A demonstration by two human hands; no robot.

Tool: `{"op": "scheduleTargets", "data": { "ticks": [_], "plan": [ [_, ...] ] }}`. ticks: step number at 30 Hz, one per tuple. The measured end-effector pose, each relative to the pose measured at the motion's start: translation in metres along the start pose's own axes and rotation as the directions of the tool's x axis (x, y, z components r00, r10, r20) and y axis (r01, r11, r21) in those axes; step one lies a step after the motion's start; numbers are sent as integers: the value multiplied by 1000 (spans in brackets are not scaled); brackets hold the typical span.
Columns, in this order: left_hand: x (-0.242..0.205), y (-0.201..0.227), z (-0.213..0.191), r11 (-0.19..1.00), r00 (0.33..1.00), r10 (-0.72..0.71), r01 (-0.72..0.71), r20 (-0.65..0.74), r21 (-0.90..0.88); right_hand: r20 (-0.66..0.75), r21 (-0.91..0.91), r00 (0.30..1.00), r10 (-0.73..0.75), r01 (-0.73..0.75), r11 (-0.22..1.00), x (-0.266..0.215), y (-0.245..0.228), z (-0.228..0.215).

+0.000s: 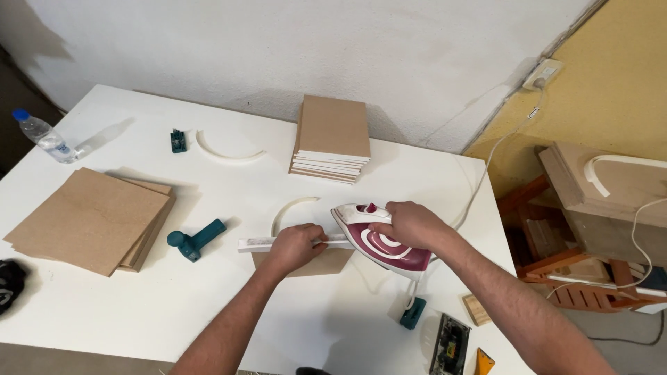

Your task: The person irons a white strip onto a brown board using a household iron. They then use a small wooden block to press the strip and a blue clamp to secure it. Finally, they use a metal hand plane and a scraper to smooth and trim the edges of the board.

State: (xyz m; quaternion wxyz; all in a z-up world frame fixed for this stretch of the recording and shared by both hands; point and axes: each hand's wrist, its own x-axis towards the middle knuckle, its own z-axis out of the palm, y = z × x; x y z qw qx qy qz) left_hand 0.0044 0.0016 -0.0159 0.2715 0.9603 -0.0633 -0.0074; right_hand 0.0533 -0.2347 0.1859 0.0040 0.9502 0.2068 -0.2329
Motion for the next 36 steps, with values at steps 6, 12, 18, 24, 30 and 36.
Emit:
{"op": "scheduleTargets", "data": {
  "ticks": [6, 12, 18, 24, 30, 36],
  "plan": [
    [0, -1, 3, 999, 1000, 10, -10, -1, -31, -6, -8, 1000, -27, 27, 1000, 6, -4, 5],
    [0, -6, 11, 996, 997, 59, -62, -51, -56, -6, -27, 999, -46, 46, 999, 11, -11, 8],
    [1, -17, 21, 996, 994, 86, -87, -64, -9, -5, -57, 998, -58, 58, 997, 13, -21, 9],
    [-57, -36, -49, 996, 991, -75, 79, -107, 33, -10, -51, 999, -45, 44, 998, 8, -23, 6],
    [-82, -86, -32, 688, 886, -441, 231, -144, -688, -2, -68, 999, -45, 45, 997, 9, -25, 5],
    [-62, -125, 53, 177, 835, -542, 8, -91, -984, -19, -62, 998, -57, 55, 997, 11, -28, 0]
  ]
}}
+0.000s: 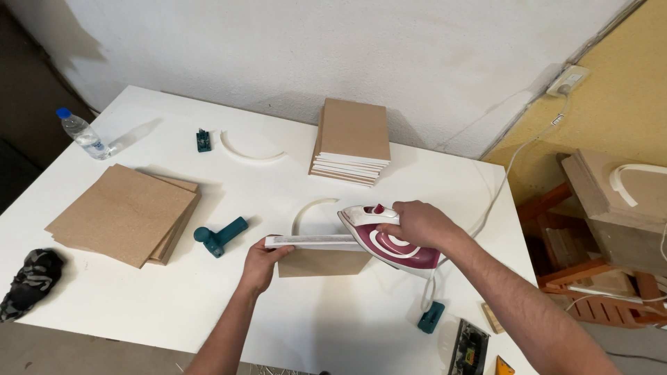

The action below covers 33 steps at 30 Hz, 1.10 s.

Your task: The person irons a white strip onto a brown board using a household iron. They then use a small wooden block to press the strip and a blue clamp to secure it. Finally, they use a metal hand plane and a scraper to smooth and trim the edges of the board.

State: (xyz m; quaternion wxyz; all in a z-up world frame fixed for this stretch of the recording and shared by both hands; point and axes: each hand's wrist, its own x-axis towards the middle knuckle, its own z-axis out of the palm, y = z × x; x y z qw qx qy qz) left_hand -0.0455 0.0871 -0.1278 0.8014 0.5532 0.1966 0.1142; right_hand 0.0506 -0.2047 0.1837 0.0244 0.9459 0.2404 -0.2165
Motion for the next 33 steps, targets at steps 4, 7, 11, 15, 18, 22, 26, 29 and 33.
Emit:
{"op": "scheduleTargets", "data": {
  "ticks": [4, 7, 11, 15, 18, 22, 26, 29, 33],
  "plan": [
    [-2, -7, 8, 993, 1000, 6, -7, -1, -116, -2, -16, 1000, -16, 16, 1000, 0, -11, -4],
    [-4, -3, 11, 990, 1000, -8, 8, 2, -139, -10, -13, 1000, -30, 30, 999, 2, -17, -3],
    [-6, -3, 10, 991, 999, -48, 50, 13, -127, 12, -23, 997, -73, 73, 997, 6, -34, -2],
    [-6, -2, 12, 986, 997, -72, 74, 21, -147, 8, -36, 993, -119, 120, 992, 15, -53, 2],
    [-12, 13, 17, 983, 996, -73, 80, 49, -163, 6, -47, 987, -159, 159, 986, 21, -67, 4],
    [-17, 18, 19, 983, 995, -82, 89, 49, -163, 3, -51, 983, -186, 186, 981, 32, -83, 10],
    [-15, 20, 19, 979, 993, -97, 107, 65, -171, -33, -34, 977, -209, 208, 978, 39, -95, 13],
    [-13, 18, 17, 980, 992, -96, 108, 76, -168, -39, -34, 975, -221, 220, 975, 39, -105, 15],
    [-12, 19, 17, 980, 991, -85, 101, 102, -171, -40, -31, 970, -241, 240, 970, 39, -119, 14]
  ]
}}
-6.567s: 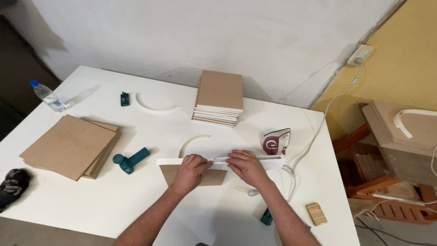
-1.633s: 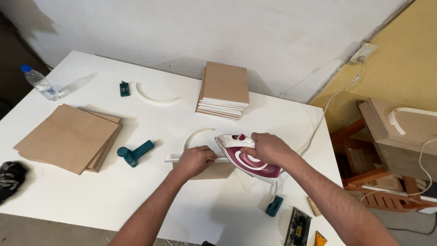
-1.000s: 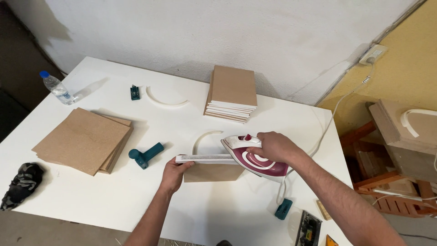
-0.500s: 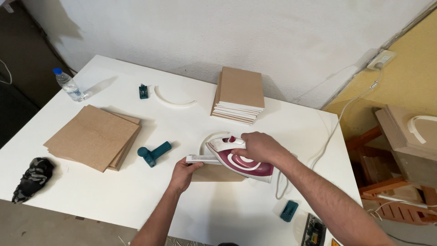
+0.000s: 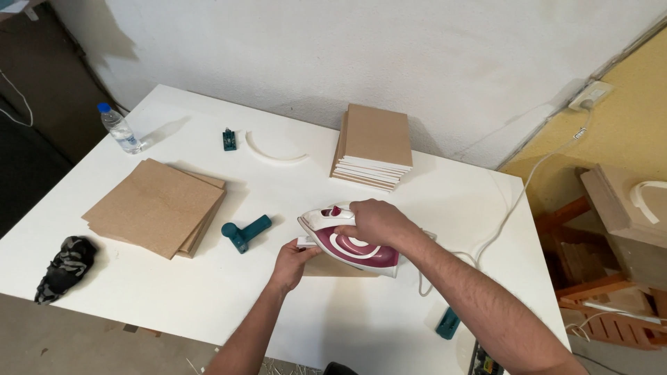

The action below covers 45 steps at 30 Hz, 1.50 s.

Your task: The person irons a white strip onto a brown board using a household iron. They then use a small wooden block to press the strip and a blue clamp to secure it. Finally, they use a metal hand plane and a scraper to smooth and trim the edges of the board.

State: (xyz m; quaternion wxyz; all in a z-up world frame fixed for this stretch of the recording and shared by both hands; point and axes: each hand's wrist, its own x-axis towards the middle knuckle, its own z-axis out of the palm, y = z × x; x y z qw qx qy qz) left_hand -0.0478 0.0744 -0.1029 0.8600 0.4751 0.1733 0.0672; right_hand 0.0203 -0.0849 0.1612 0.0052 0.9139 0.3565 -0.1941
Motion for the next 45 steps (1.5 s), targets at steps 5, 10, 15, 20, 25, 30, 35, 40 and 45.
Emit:
{"op": "scheduleTargets", "data": {
  "ticks": [5, 10, 15, 20, 25, 30, 35, 40, 45],
  "plan": [
    [3, -9, -7, 1000, 1000, 21, -21, 10, 6, 9, 10, 1000, -5, 5, 1000, 2, -15, 0],
    [-7, 6, 0, 1000, 1000, 16, -16, 20, 12, 4, 17, 1000, -23, 23, 1000, 2, -27, -2],
    [3, -4, -5, 999, 999, 40, -41, 31, 34, -1, 31, 999, -47, 47, 998, 3, -44, -6],
    [-1, -3, -4, 998, 999, 48, -48, 13, 51, -5, 16, 998, -63, 63, 998, 9, -43, 2],
    [-3, 0, -3, 998, 999, 47, -46, -11, 35, 0, 15, 999, -47, 47, 999, 7, -29, 3],
    [-9, 8, 0, 996, 999, 44, -41, -31, 79, 17, -17, 1000, 17, -17, 1000, -7, 1, 0],
    [-2, -10, -10, 993, 995, 82, -77, -50, 94, 8, 2, 995, 99, -99, 995, -26, 44, -1],
    [3, -18, -17, 988, 992, 105, -97, -70, 119, 1, 17, 982, 187, -187, 982, -49, 83, -4],
    [4, -20, -22, 986, 991, 114, -104, -71, 130, -14, 25, 965, 261, -261, 965, -66, 110, -3]
  ]
}}
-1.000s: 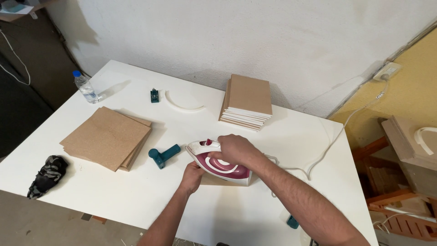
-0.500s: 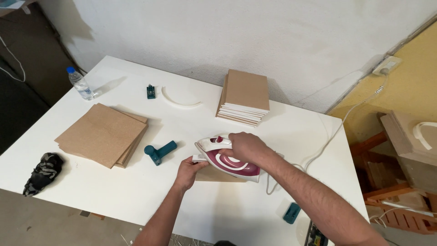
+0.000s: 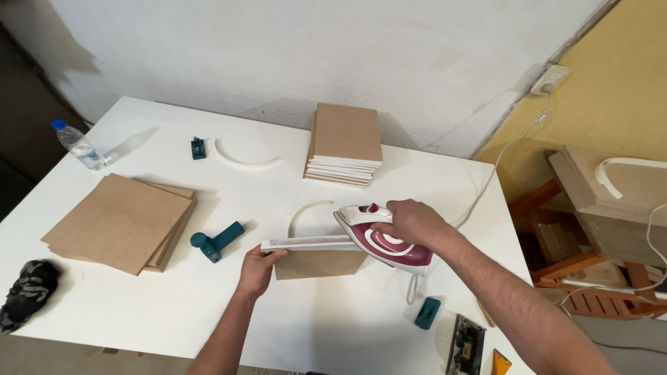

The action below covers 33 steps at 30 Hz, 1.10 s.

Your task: The person irons a white strip onto a brown board using a household iron. They then use a small wooden block to press the strip and a blue clamp to secure it. Finally, they use a metal hand plane and a scraper to smooth and trim the edges of the board.

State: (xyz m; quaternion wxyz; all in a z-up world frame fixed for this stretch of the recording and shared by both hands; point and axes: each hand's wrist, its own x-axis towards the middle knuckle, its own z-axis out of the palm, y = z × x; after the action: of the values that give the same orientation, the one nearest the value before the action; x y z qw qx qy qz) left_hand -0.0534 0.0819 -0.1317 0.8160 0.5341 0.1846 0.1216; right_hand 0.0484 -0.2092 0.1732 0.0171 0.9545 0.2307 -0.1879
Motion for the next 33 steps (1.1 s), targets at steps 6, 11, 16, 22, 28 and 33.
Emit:
{"op": "scheduleTargets", "data": {
  "ticks": [6, 11, 16, 22, 28, 33],
  "plan": [
    [10, -8, -4, 999, 1000, 30, -30, -2, -18, 5, 15, 998, 59, -59, 998, -9, 24, -3],
    [3, -3, 1, 999, 999, 36, -36, 8, -34, 6, 51, 998, 66, -66, 997, -14, 34, -3],
    [7, -7, -3, 998, 998, 51, -50, 22, -36, 0, 73, 998, 67, -67, 995, -14, 21, -5],
    [4, -4, 1, 997, 998, 56, -55, 21, -48, -12, 58, 999, 35, -35, 998, -4, -1, 0],
    [-1, 3, 5, 998, 998, 46, -45, 31, -31, 2, 58, 1000, 26, -26, 998, 0, -34, 4],
    [-3, 2, 6, 999, 999, 29, -28, 44, -27, 3, 85, 1000, 2, -2, 996, 0, -66, 5]
  ]
}}
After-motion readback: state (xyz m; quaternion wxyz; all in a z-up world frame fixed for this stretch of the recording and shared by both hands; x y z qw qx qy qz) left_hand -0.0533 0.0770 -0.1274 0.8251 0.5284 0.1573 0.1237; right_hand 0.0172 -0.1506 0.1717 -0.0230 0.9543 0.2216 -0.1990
